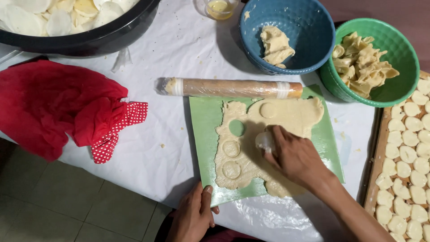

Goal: Rolling out dough and cutting it into small circles using a mold to place on a drying tray

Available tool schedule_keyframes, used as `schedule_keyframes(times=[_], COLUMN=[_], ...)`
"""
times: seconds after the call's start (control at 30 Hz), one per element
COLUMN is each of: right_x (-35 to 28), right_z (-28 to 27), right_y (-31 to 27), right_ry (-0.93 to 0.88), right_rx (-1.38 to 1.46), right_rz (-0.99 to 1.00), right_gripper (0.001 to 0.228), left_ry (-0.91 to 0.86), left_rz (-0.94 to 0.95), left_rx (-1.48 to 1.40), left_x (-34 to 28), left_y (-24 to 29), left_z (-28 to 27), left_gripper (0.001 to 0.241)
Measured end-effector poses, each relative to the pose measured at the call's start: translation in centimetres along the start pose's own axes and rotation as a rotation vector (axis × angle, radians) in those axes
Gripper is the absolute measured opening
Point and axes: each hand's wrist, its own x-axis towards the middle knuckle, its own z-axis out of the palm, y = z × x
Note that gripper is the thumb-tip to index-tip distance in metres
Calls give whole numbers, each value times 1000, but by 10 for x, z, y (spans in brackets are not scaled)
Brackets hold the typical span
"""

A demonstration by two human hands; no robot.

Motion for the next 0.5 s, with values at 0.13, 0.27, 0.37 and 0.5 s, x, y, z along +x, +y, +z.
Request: schedule_keyframes(times=[0.13,0.27,0.37,0.5], right_x=[-27,-33,-31,-32], right_z=[21,38,56,60], right_y=[-27,-41,-43,-51], right_ry=[18,62,137,241], right_rx=[44,-85,-215,-362], right_rz=[-144,-211,-208,-216], right_gripper=[61,62,62,69], left_ry=[22,14,37,6], left_rz=[48,130,190,148], left_rx=[-43,-80,-72,51], left_x=[1,6,6,-1], left_y=[-2,-13,-13,-2], left_z=[0,4,4,-2], left_gripper=[32,32,31,25])
